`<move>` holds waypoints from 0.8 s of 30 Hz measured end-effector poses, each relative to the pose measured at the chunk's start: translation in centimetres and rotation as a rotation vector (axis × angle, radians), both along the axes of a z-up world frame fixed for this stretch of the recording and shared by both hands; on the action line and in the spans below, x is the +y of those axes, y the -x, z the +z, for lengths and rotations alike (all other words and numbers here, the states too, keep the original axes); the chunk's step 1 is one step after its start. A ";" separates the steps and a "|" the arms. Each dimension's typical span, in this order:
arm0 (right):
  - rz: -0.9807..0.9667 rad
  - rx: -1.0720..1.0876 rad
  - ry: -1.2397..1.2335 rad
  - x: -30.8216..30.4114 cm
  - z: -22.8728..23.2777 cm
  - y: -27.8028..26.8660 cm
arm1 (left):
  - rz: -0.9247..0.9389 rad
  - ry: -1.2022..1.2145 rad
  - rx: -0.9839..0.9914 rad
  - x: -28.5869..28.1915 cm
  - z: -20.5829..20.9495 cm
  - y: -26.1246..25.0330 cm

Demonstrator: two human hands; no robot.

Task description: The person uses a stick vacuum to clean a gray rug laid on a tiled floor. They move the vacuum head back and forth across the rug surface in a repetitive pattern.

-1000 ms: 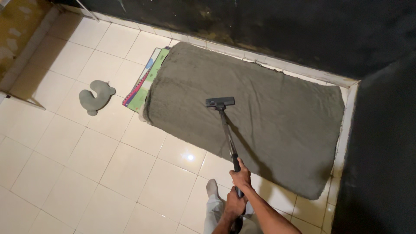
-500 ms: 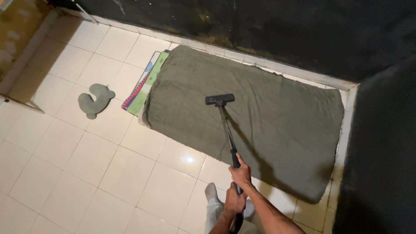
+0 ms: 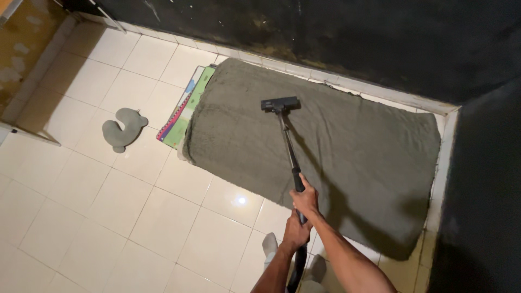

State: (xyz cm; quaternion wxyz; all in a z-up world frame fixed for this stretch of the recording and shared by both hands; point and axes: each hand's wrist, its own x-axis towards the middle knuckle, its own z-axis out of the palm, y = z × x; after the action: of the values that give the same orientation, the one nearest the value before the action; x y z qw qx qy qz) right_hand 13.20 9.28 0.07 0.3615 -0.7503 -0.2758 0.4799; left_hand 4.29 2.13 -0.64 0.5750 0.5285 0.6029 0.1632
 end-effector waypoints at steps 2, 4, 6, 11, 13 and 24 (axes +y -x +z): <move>0.007 -0.019 0.011 1.0 0.2 -0.1 | 0.005 0.010 -0.025 1.0 0.6 -0.1; 0.007 -0.022 0.030 1.4 0.1 0.0 | 0.006 0.032 -0.026 1.4 0.9 0.1; -0.005 -0.013 0.054 1.7 -0.5 -0.1 | -0.003 0.065 -0.005 1.8 0.6 0.1; 0.013 -0.014 0.100 1.1 -2.5 0.0 | -0.004 0.057 -0.055 1.2 -0.7 0.5; 0.022 -0.020 0.122 0.5 -3.0 0.2 | -0.017 0.077 -0.046 0.7 -1.6 0.6; 0.012 0.016 0.229 -4.0 -4.8 0.1 | -0.038 0.125 -0.095 -4.2 -3.0 1.2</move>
State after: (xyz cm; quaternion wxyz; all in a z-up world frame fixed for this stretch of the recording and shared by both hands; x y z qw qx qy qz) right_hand 13.06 5.26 -4.72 0.2726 -0.7813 -0.2206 0.5163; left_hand 3.08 -2.06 -3.66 0.6379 0.4946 0.5737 0.1389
